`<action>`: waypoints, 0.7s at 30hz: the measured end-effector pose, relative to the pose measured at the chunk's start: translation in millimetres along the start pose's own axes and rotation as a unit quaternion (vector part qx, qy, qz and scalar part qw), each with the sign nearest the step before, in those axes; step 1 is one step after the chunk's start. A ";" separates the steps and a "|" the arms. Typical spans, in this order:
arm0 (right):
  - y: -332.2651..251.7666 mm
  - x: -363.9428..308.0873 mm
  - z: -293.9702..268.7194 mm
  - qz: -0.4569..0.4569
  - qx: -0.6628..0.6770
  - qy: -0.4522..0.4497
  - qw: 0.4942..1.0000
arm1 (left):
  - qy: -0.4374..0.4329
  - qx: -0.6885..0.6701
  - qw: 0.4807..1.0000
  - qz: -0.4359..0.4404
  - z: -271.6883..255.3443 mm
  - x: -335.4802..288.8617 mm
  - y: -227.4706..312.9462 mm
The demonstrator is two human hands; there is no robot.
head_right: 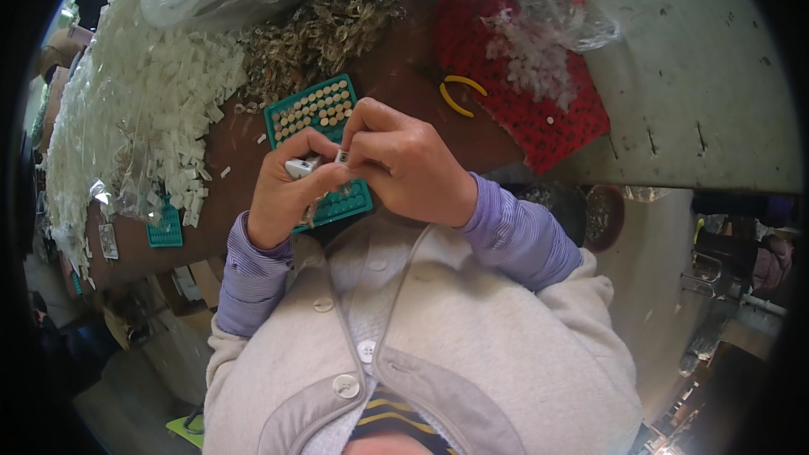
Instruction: The person assembles small electronic modules by inserting metal pins into white plastic housings and placing round components into a green tray. They repeatedly test each unit with a red light indicator and place finished units into the tray.
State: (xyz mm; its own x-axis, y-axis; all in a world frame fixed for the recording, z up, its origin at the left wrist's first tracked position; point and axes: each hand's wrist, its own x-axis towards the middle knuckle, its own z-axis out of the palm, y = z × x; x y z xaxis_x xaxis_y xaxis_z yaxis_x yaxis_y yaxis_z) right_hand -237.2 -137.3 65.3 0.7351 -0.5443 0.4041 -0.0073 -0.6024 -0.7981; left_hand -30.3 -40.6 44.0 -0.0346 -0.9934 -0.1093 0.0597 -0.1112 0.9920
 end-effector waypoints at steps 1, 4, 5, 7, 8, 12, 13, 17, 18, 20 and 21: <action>9.2 4.4 -5.1 0.002 0.025 -0.015 1.000 | 0.000 -0.050 0.999 -0.014 -3.3 1.5 -0.1; 57.9 32.7 -29.7 -0.032 -0.084 -0.005 0.996 | 0.022 -0.227 0.973 -0.030 -10.8 5.2 -3.0; 76.7 42.3 -38.9 -0.003 -0.161 0.061 0.985 | 0.041 -0.289 0.956 -0.031 -10.6 6.8 -5.2; 117.7 66.9 -55.0 0.095 -0.273 0.141 0.947 | 0.014 -0.396 0.918 -0.016 -9.5 12.8 -9.8; 135.6 78.0 -59.8 0.092 -0.329 0.147 0.928 | 0.003 -0.417 0.909 -0.008 -7.7 13.8 -11.5; 166.5 101.5 -69.5 0.164 -0.423 0.047 0.890 | -0.030 -0.444 0.895 0.005 -1.6 16.1 -15.1; 163.5 99.5 -73.3 0.122 -0.417 0.087 0.896 | -0.023 -0.439 0.898 0.005 -2.3 16.9 -15.6; 125.1 70.9 -84.9 0.067 -0.357 0.172 0.916 | -0.004 -0.430 0.903 0.006 -12.3 16.8 -13.8; 113.9 63.1 -82.8 0.026 -0.333 0.194 0.923 | 0.012 -0.413 0.910 -0.008 -13.8 16.7 -12.7; 91.7 47.5 -72.5 0.041 -0.261 0.178 0.948 | 0.019 -0.355 0.934 -0.029 -14.1 18.8 -8.7; 81.1 41.0 -67.0 0.056 -0.224 0.172 0.958 | 0.014 -0.313 0.949 -0.035 -12.1 20.4 -6.3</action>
State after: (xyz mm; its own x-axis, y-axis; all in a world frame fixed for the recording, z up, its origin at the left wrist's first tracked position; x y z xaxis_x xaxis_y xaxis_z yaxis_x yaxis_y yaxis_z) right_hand -253.1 -247.6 47.1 0.4468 -0.7336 0.5121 -0.4200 -0.6774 -0.6040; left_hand -19.3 -60.5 34.8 -0.0353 -0.9823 -0.1838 0.6393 -0.1636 0.7513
